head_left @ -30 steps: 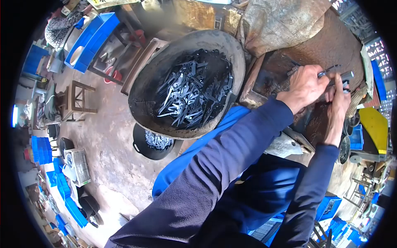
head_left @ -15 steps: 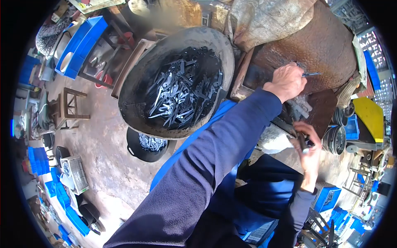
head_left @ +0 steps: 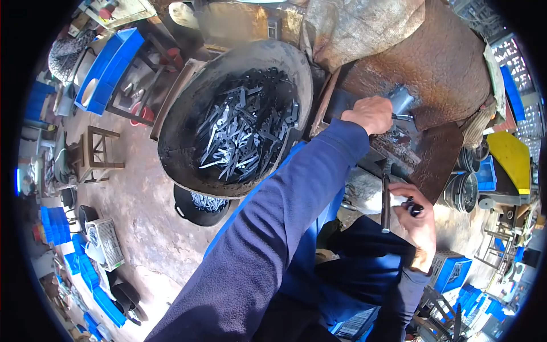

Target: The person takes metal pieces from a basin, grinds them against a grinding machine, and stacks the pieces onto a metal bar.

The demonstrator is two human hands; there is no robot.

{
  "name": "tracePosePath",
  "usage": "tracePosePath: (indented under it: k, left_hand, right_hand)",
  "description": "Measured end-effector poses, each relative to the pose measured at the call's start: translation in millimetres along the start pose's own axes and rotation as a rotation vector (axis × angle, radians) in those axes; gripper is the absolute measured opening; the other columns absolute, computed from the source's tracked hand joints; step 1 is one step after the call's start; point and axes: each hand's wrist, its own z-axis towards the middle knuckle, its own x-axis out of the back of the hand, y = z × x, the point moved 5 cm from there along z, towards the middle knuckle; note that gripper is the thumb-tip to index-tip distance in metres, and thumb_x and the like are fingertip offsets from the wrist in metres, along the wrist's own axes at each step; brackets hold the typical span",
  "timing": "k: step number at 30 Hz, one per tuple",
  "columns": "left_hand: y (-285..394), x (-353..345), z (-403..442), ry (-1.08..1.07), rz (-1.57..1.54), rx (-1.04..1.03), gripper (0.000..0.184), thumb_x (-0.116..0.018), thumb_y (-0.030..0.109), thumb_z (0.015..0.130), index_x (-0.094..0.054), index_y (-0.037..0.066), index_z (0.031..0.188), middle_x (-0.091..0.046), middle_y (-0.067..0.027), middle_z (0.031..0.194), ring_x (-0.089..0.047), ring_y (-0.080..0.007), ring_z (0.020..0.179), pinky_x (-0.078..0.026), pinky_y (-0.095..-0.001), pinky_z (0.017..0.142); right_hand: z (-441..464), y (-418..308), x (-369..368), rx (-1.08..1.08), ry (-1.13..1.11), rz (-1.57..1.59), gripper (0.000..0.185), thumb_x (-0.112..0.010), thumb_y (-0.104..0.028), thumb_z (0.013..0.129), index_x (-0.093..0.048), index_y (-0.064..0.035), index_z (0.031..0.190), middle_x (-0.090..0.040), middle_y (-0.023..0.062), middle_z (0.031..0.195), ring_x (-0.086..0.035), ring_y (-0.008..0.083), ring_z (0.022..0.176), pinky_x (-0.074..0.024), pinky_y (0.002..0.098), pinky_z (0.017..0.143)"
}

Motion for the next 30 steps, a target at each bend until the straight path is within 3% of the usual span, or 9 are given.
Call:
tracePosePath:
  k: [1, 4, 9, 13, 16, 19, 20, 21, 30]
  left_hand:
    - [-0.8, -0.4, 0.3, 0.015, -0.004, -0.016, 0.032, -0.065, 0.024, 0.088, -0.07, 0.006, 0.115, -0.068, -0.0186, 0.115, -0.062, -0.0349, 0.112, -0.048, -0.0429, 0.098]
    - [5.7, 6.6, 0.0, 0.165, -0.005, -0.075, 0.031, -0.064, 0.024, 0.087, -0.07, 0.007, 0.112, -0.069, -0.0201, 0.111, -0.064, -0.0358, 0.108, -0.049, -0.0443, 0.095]
    - [24.8, 16.1, -0.2, 0.311, -0.202, -0.121, 0.027, -0.064, 0.026, 0.087, -0.072, 0.005, 0.103, -0.071, -0.021, 0.093, -0.068, -0.0379, 0.092, -0.053, -0.046, 0.081]
    - [48.4, 11.7, -2.0, 0.138, -0.543, -0.357, 0.026, -0.067, 0.028, 0.087, -0.072, 0.003, 0.093, -0.069, -0.0139, 0.074, -0.063, -0.0222, 0.065, -0.049, -0.0374, 0.064]
    - [62.5, 3.3, -10.5, 0.031, -0.705, -0.37, 0.028, -0.065, 0.028, 0.086, -0.072, 0.002, 0.081, -0.063, -0.0097, 0.064, -0.059, -0.0148, 0.061, -0.045, -0.0336, 0.06]
    - [80.8, 11.2, -32.4, -0.157, -0.95, -0.179, 0.026, -0.064, 0.024, 0.093, -0.072, 0.0, 0.096, -0.069, -0.0022, 0.078, -0.06, -0.012, 0.069, -0.047, -0.0281, 0.062]
    - [81.9, 10.2, -34.4, -0.217, -0.971, -0.111, 0.025, -0.063, 0.023, 0.094, -0.072, -0.001, 0.099, -0.069, -0.0027, 0.081, -0.06, -0.0114, 0.071, -0.047, -0.0275, 0.063]
    - [79.2, 7.6, -31.8, -0.152, -0.967, -0.103, 0.024, -0.067, 0.027, 0.092, -0.071, 0.003, 0.098, -0.063, 0.0031, 0.076, -0.043, -0.003, 0.057, -0.031, -0.0224, 0.049]
    - [31.5, 10.5, 0.9, -0.019, -0.909, -0.009, 0.022, -0.056, 0.019, 0.095, -0.07, 0.001, 0.096, -0.053, 0.0027, 0.062, -0.036, -0.0043, 0.049, -0.027, -0.0225, 0.046]
  right_hand:
    - [-0.5, -3.8, 4.7, -0.131, 0.042, 0.235, 0.03, -0.058, 0.013, 0.078, -0.066, 0.001, 0.105, -0.067, 0.01, 0.112, -0.057, 0.008, 0.064, -0.0463, 0.0214, 0.056]
    - [13.1, 10.8, 15.7, -0.116, 0.232, 0.632, 0.014, -0.06, -0.003, 0.094, -0.064, 0.0001, 0.107, -0.067, 0.0107, 0.098, -0.037, 0.0052, 0.042, -0.0343, 0.0219, 0.042]
    - [36.2, 19.6, 44.4, -0.052, 0.593, 0.847, 0.024, -0.061, -0.016, 0.098, -0.06, -0.0028, 0.118, -0.069, 0.0095, 0.099, -0.036, 0.0047, 0.043, -0.0301, 0.0214, 0.041]
    - [66.4, 19.8, 56.3, -0.032, 0.581, 0.915, 0.034, -0.064, -0.019, 0.096, -0.057, -0.0015, 0.124, -0.071, 0.0089, 0.103, -0.031, 0.0053, 0.045, -0.0299, 0.0239, 0.043]
    - [75.0, 23.8, 51.8, -0.089, 0.553, 0.942, 0.022, -0.063, -0.019, 0.096, -0.061, -0.003, 0.111, -0.049, -0.0021, 0.065, -0.031, 0.0053, 0.046, -0.0286, 0.0236, 0.046]
    - [81.3, 6.1, 47.2, 0.036, 0.585, 0.902, 0.015, -0.061, -0.019, 0.099, -0.061, -0.0061, 0.107, -0.064, 0.0067, 0.073, -0.034, 0.0054, 0.045, -0.0309, 0.0235, 0.046]
    - [83.0, 6.2, 47.5, 0.05, 0.593, 0.912, 0.016, -0.063, -0.017, 0.097, -0.061, -0.0059, 0.108, -0.063, 0.0058, 0.072, -0.036, 0.0055, 0.046, -0.0318, 0.0235, 0.045]
    - [82.0, 7.5, 47.9, 0.038, 0.649, 0.897, 0.017, -0.066, -0.015, 0.095, -0.063, -0.0055, 0.108, -0.063, 0.0041, 0.072, -0.039, 0.0058, 0.046, -0.0334, 0.024, 0.045]
    - [67.9, 12.8, 59.0, 0.059, 0.719, 0.784, 0.019, -0.069, -0.017, 0.094, -0.063, -0.0021, 0.104, -0.051, -0.0008, 0.063, -0.038, 0.0067, 0.043, -0.0355, 0.0258, 0.043]
